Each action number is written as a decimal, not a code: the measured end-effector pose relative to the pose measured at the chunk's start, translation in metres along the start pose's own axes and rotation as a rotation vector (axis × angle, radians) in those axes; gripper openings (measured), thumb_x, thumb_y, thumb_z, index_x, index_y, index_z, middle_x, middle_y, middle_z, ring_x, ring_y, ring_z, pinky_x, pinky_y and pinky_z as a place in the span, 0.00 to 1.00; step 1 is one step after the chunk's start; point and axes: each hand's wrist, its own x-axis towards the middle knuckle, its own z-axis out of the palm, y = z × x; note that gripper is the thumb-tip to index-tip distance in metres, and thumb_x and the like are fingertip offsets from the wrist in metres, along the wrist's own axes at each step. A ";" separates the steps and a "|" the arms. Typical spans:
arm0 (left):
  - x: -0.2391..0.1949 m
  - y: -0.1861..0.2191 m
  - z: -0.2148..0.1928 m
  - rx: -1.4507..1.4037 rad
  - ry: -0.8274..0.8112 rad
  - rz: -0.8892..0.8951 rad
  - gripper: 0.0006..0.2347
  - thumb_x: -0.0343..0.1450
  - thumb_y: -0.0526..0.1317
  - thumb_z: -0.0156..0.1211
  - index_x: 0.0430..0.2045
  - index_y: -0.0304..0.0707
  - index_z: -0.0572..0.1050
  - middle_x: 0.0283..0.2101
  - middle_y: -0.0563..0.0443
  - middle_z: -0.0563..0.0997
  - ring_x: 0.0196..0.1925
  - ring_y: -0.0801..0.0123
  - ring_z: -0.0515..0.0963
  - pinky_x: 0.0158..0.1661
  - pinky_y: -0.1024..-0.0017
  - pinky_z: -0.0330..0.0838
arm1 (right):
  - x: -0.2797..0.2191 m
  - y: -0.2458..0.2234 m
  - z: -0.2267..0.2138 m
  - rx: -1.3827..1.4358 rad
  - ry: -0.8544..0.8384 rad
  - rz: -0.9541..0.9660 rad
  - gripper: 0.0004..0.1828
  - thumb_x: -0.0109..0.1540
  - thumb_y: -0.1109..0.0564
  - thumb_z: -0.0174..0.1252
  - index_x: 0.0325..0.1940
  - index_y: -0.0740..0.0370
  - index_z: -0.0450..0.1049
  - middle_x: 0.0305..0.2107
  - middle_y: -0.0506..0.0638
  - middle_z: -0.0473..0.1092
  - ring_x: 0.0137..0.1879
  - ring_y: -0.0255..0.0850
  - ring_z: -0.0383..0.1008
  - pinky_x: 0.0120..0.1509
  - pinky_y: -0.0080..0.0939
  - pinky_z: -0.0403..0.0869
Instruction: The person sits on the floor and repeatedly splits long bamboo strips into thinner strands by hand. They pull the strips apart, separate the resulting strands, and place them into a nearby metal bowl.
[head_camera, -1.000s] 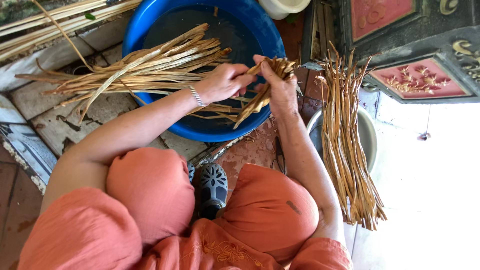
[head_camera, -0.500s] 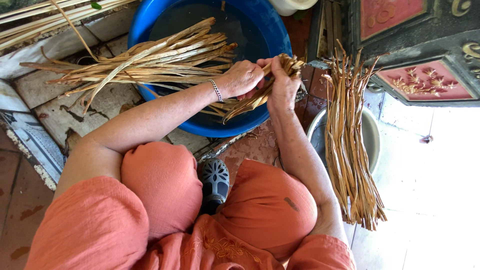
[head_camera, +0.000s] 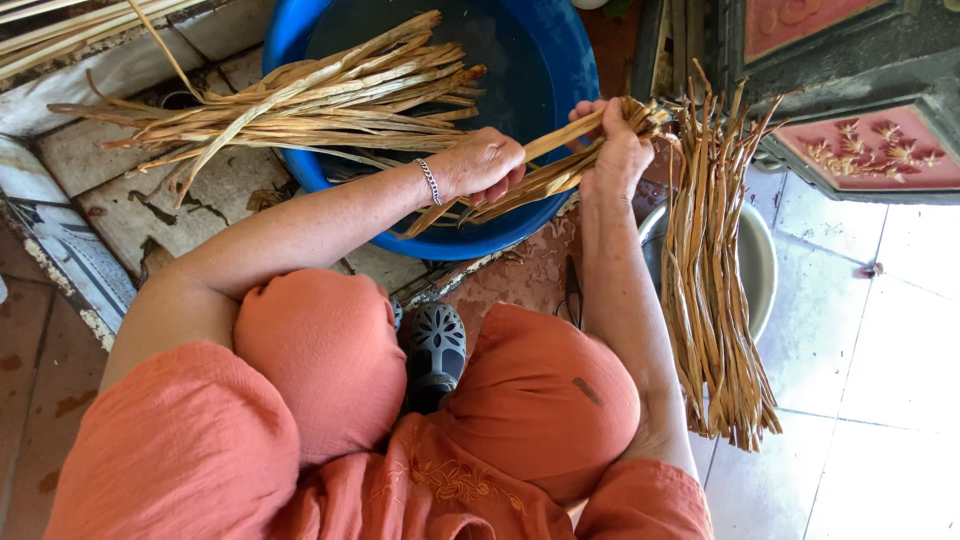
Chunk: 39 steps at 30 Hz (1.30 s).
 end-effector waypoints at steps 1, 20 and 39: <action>-0.001 -0.002 0.000 -0.021 -0.014 0.001 0.18 0.74 0.44 0.40 0.21 0.33 0.75 0.15 0.52 0.76 0.13 0.77 0.73 0.14 0.75 0.66 | 0.004 0.000 -0.002 0.018 0.030 0.009 0.11 0.65 0.54 0.58 0.33 0.62 0.77 0.31 0.54 0.81 0.36 0.43 0.84 0.41 0.50 0.84; -0.034 -0.064 -0.015 -0.087 -0.222 -0.106 0.14 0.73 0.44 0.45 0.22 0.34 0.72 0.17 0.50 0.75 0.16 0.74 0.72 0.17 0.73 0.67 | 0.095 0.018 -0.131 0.444 0.446 0.064 0.18 0.69 0.58 0.45 0.27 0.65 0.72 0.23 0.57 0.75 0.27 0.44 0.75 0.37 0.51 0.80; -0.068 -0.107 -0.069 0.153 -0.264 -0.290 0.13 0.72 0.44 0.51 0.26 0.35 0.78 0.19 0.51 0.75 0.20 0.73 0.70 0.23 0.71 0.66 | 0.131 0.020 -0.223 0.474 0.471 -0.043 0.16 0.68 0.59 0.38 0.28 0.62 0.68 0.20 0.53 0.71 0.26 0.43 0.71 0.33 0.53 0.75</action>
